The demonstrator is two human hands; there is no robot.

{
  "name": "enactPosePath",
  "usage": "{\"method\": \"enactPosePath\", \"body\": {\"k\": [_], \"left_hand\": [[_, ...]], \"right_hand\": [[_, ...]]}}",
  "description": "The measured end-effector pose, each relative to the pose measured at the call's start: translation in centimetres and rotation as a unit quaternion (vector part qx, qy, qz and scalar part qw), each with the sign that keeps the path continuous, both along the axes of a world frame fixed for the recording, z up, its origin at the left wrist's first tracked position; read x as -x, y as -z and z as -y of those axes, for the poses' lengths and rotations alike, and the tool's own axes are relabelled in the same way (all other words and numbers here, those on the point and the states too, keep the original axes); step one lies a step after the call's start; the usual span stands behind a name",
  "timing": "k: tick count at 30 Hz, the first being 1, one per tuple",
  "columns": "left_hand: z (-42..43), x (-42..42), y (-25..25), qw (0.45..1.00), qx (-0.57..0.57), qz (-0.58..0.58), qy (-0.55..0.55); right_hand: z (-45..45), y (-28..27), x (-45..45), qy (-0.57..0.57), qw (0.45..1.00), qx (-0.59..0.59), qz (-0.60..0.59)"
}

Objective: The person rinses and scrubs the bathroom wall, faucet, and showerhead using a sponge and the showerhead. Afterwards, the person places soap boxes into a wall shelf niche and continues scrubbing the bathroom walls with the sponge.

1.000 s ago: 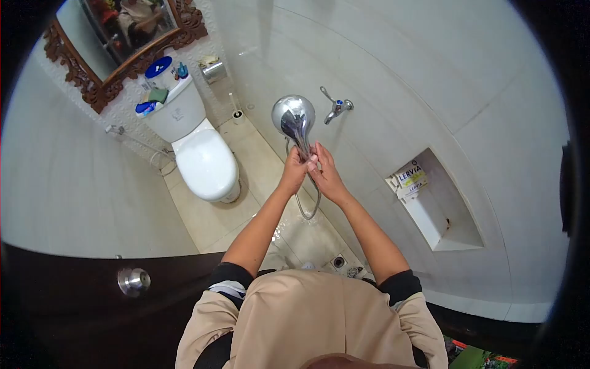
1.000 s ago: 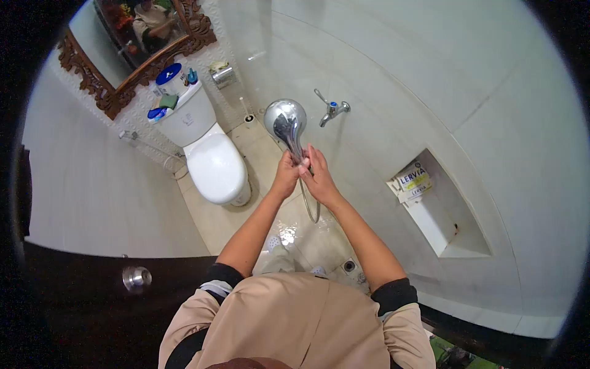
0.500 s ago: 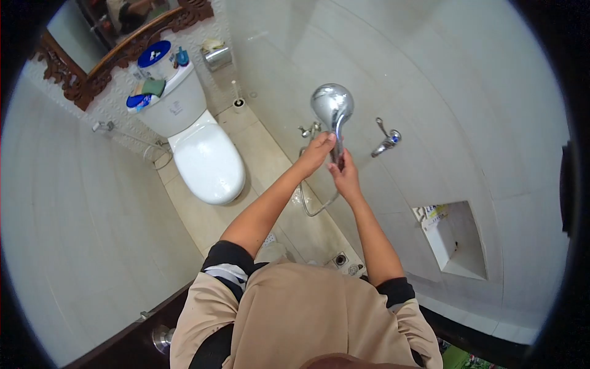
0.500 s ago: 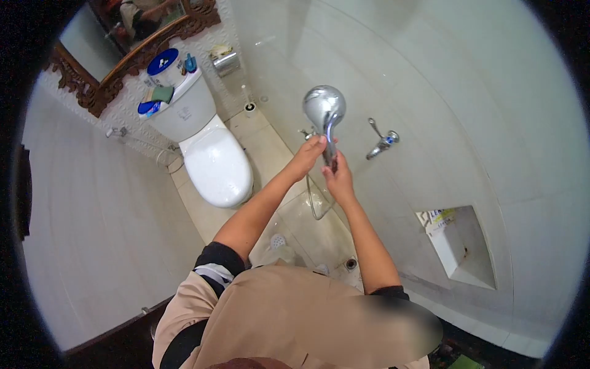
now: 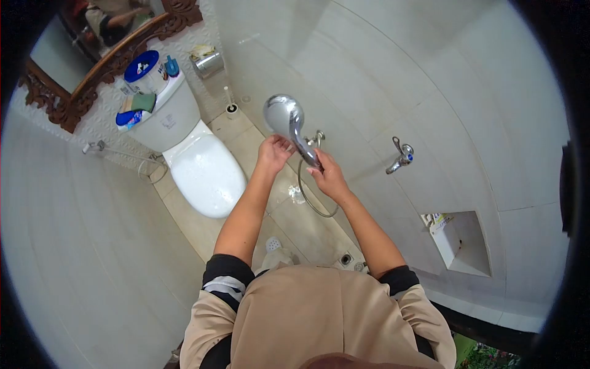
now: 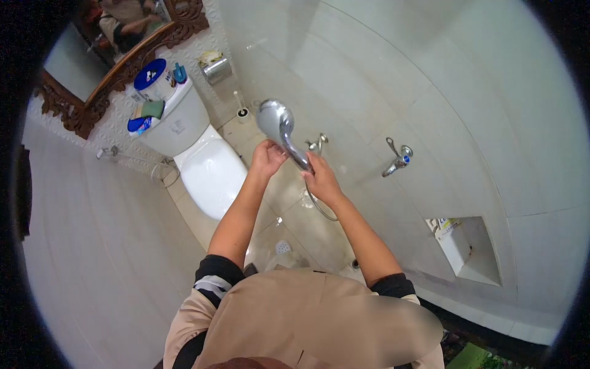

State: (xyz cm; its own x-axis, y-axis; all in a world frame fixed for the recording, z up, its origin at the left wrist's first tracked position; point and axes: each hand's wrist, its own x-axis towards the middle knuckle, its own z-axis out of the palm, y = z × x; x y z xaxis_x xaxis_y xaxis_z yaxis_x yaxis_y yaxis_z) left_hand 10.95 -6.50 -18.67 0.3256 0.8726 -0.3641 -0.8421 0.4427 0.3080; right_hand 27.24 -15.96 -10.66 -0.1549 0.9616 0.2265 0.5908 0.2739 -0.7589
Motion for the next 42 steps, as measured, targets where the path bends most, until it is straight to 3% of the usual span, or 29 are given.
{"method": "enactPosePath", "body": {"k": [1, 3, 5, 6, 7, 9, 10, 11, 13, 15, 17, 19, 21, 24, 26, 28, 34, 37, 39, 41, 42], "left_hand": [[-0.8, 0.6, 0.0, 0.999, 0.043, -0.005, -0.012], [-2.7, 1.2, 0.1, 1.0, -0.001, 0.02, -0.018], [-4.5, 2.1, -0.5, 0.989, 0.016, 0.141, -0.045], [-5.5, 2.4, 0.3, 0.975, -0.075, 0.202, -0.057], [-5.9, 3.0, -0.1, 0.974, -0.077, 0.205, -0.056], [-6.5, 3.8, -0.9, 0.959, -0.19, 0.209, 0.028], [-6.1, 3.6, -1.3, 0.994, -0.095, 0.056, -0.023], [-6.3, 3.2, -0.9, 0.994, -0.095, 0.058, -0.02], [-6.4, 3.0, -0.4, 0.994, 0.065, -0.006, -0.088], [-5.3, 3.5, 0.0, 0.993, 0.07, 0.036, -0.09], [-2.8, 3.0, -2.2, 0.984, 0.002, -0.176, -0.023], [-0.2, 1.8, -3.6, 0.964, -0.076, -0.252, 0.021], [1.5, 1.4, -4.6, 0.938, -0.291, -0.155, 0.104], [1.5, 1.5, -5.9, 0.959, -0.186, -0.194, 0.092], [0.7, 2.4, -5.9, 0.958, -0.185, -0.203, 0.081], [0.3, 3.0, -5.5, 0.957, -0.183, -0.211, 0.073], [-1.7, 3.6, -1.4, 0.99, -0.134, -0.035, -0.02], [-2.4, 4.6, -1.7, 0.995, -0.089, -0.016, -0.052], [-2.2, 5.2, -3.3, 0.963, -0.235, -0.048, -0.121], [-3.4, 5.0, 1.2, 0.965, -0.221, -0.076, -0.116], [-4.6, 4.8, 4.0, 0.982, -0.175, -0.028, -0.067]], "right_hand": [[-0.3, -0.4, 0.7, -0.028, 0.998, 0.025, -0.046], [-0.8, -1.4, 1.6, -0.045, 0.997, 0.041, -0.039], [-1.1, -2.5, 2.7, -0.087, 0.995, 0.05, -0.019], [-1.2, -2.9, 3.1, -0.092, 0.993, 0.063, -0.029], [-1.5, -2.6, 3.2, -0.092, 0.994, 0.061, -0.027], [-2.1, -1.3, 3.1, -0.063, 0.998, 0.029, -0.007], [-2.3, -1.1, 3.0, -0.06, 0.998, 0.028, -0.005], [-2.6, -0.9, 3.0, -0.045, 0.999, 0.023, -0.002], [-2.9, -0.9, 3.0, -0.032, 0.999, 0.02, 0.001], [-3.0, -1.2, 3.4, 0.017, 0.999, 0.049, 0.012], [-3.3, -1.0, 4.0, 0.029, 0.999, 0.024, 0.026], [-3.9, -0.1, 4.6, 0.039, 0.999, -0.004, 0.038], [-4.6, 1.7, 5.4, 0.06, 0.987, -0.123, 0.08], [-5.0, 1.5, 7.2, 0.046, 0.981, -0.163, 0.1], [-5.7, 2.2, 7.8, 0.031, 0.971, -0.203, 0.121], [-6.3, 2.2, 8.1, 0.013, 0.978, -0.171, 0.115], [-7.6, -4.3, 10.2, -0.086, 0.978, -0.121, 0.146], [-9.8, -7.1, 14.6, -0.052, 0.967, -0.202, 0.146], [-11.7, -8.4, 19.3, -0.144, 0.95, -0.267, 0.076], [-13.6, -8.8, 24.4, -0.24, 0.94, -0.236, 0.066], [-15.0, -8.4, 26.8, -0.285, 0.93, -0.209, 0.099]]}}
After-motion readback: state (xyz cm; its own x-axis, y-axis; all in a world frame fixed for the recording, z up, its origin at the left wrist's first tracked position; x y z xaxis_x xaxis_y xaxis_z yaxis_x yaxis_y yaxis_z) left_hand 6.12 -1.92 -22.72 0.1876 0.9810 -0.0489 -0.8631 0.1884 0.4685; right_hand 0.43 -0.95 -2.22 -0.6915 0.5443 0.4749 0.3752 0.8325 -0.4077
